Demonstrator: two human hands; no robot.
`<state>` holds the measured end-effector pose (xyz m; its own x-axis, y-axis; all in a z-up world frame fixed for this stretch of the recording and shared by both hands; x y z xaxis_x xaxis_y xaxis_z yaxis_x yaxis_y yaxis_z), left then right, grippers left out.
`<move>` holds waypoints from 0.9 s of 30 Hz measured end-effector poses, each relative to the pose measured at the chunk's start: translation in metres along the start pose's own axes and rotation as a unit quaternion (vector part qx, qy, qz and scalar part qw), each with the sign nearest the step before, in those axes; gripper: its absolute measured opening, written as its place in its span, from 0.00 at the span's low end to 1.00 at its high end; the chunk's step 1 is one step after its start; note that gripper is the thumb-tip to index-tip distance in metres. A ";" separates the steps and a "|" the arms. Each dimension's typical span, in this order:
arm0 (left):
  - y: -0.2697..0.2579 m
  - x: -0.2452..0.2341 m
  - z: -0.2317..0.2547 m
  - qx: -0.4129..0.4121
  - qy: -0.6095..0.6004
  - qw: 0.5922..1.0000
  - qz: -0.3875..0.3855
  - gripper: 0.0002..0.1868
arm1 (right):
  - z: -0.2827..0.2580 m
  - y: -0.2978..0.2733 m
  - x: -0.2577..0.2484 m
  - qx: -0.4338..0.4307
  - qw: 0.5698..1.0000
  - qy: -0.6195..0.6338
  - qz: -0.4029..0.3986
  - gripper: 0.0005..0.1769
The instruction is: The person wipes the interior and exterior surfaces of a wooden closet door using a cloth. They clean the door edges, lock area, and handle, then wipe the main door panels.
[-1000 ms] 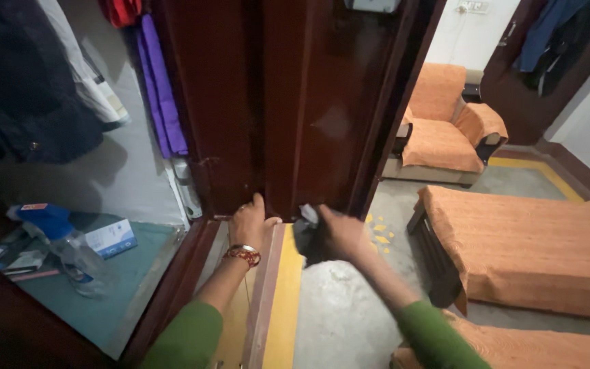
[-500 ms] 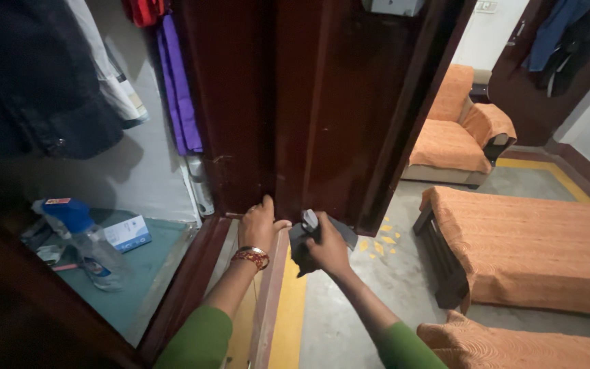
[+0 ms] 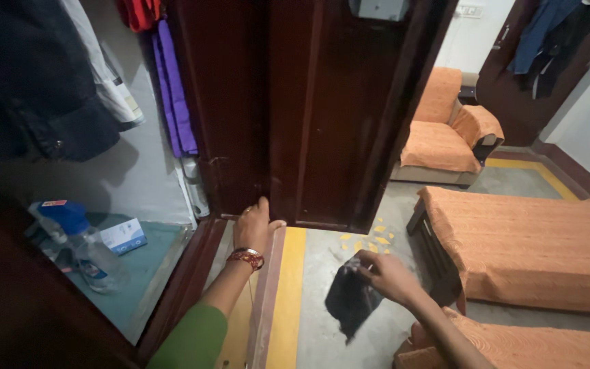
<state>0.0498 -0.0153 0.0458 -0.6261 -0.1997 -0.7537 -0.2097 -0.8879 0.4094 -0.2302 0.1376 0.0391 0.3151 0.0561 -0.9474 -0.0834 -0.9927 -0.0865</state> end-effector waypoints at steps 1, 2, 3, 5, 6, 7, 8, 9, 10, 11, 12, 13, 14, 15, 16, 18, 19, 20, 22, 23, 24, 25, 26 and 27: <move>-0.001 -0.002 0.002 -0.011 -0.003 1.000 0.001 0.32 | -0.002 -0.002 -0.006 0.013 0.999 -0.044 0.015 0.18; -0.002 -0.003 0.004 -0.020 -0.006 1.000 0.002 0.31 | -0.007 -0.003 -0.013 -0.001 0.997 -0.059 0.053 0.17; -0.003 -0.005 0.007 -0.030 -0.008 1.000 0.003 0.30 | -0.012 -0.004 -0.019 -0.016 0.993 -0.073 0.090 0.16; -0.005 -0.008 0.011 -0.077 -0.041 0.996 -0.022 0.27 | -0.021 -0.006 -0.034 -0.036 0.987 -0.060 0.146 0.16; -0.007 -0.009 0.012 -0.101 -0.056 0.993 -0.035 0.25 | -0.027 -0.002 -0.042 -0.043 0.985 -0.031 0.164 0.17; -0.009 -0.014 0.016 -0.081 -0.073 0.994 0.020 0.23 | -0.032 0.001 -0.050 -0.050 0.982 -0.002 0.182 0.18; -0.013 -0.018 0.019 -0.061 -0.089 0.991 0.075 0.21 | -0.036 0.004 -0.055 -0.052 0.981 0.088 0.162 0.17; -0.018 -0.021 0.024 -0.042 -0.106 0.985 0.129 0.19 | -0.039 0.007 -0.060 -0.054 0.972 0.178 0.141 0.15; -0.021 -0.023 0.030 -0.026 -0.117 0.982 0.144 0.15 | -0.044 0.013 -0.066 -0.058 0.955 0.267 0.120 0.13; -0.026 -0.023 0.040 -0.010 -0.128 0.979 0.159 0.11 | -0.050 0.018 -0.073 -0.065 0.952 0.278 0.114 0.12; -0.032 -0.024 0.051 0.004 -0.137 0.975 0.175 0.08 | -0.055 0.021 -0.078 -0.074 0.948 0.290 0.106 0.11; -0.035 -0.024 0.063 0.047 -0.169 0.974 0.146 0.08 | -0.060 0.023 -0.082 -0.082 0.945 0.301 0.098 0.10; -0.037 -0.025 0.075 0.090 -0.201 0.968 0.118 0.08 | -0.067 0.026 -0.084 -0.106 0.925 0.359 0.065 0.11; -0.038 -0.026 0.088 0.132 -0.233 0.959 0.089 0.09 | -0.075 0.028 -0.086 -0.129 0.900 0.414 0.032 0.11; -0.038 -0.028 0.102 0.160 -0.229 0.955 0.096 0.12 | -0.082 0.029 -0.090 -0.151 0.871 0.468 -0.003 0.11; -0.035 -0.031 0.125 0.214 -0.219 0.946 0.110 0.20 | -0.091 0.025 -0.097 -0.155 0.924 0.348 0.028 0.11; -0.031 -0.033 0.130 0.181 -0.224 0.951 0.109 0.18 | -0.093 0.022 -0.102 -0.157 0.944 0.286 0.043 0.11; -0.028 -0.033 0.132 0.145 -0.229 0.956 0.109 0.16 | -0.094 0.017 -0.110 -0.196 0.950 0.226 0.092 0.13; -0.022 -0.026 0.133 0.111 -0.192 0.968 0.116 0.13 | -0.091 0.008 -0.126 -0.274 0.938 0.103 0.186 0.18; -0.020 -0.024 0.130 0.113 -0.149 0.974 0.124 0.12 | -0.084 0.001 -0.134 -0.285 0.922 0.094 0.242 0.17; -0.019 -0.021 0.125 0.115 -0.104 0.979 0.132 0.11 | -0.076 -0.005 -0.145 -0.298 0.903 0.088 0.298 0.16; -0.019 -0.018 0.119 0.100 -0.084 0.982 0.135 0.13 | -0.066 -0.011 -0.155 -0.309 0.879 0.082 0.353 0.16; -0.019 -0.015 0.108 0.086 -0.061 0.985 0.137 0.14 | -0.054 -0.011 -0.162 -0.264 0.889 0.100 0.360 0.17; -0.020 -0.011 0.096 0.071 -0.038 0.987 0.140 0.16 | -0.041 -0.008 -0.170 -0.217 0.898 0.117 0.365 0.18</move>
<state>-0.0114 0.0444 0.0959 -0.7282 -0.3919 -0.5623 -0.1206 -0.7344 0.6679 -0.2441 0.1317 0.2134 0.5203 -0.5998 -0.6079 0.0113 -0.7069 0.7072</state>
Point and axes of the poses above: each hand's wrist, its own y-axis towards the middle knuckle, its own x-axis out of the palm, z = x × y, the point moved 2 cm from there along y, towards the middle knuckle, and after that the axes turned 11 degrees about -y, right-handed, at the moved point
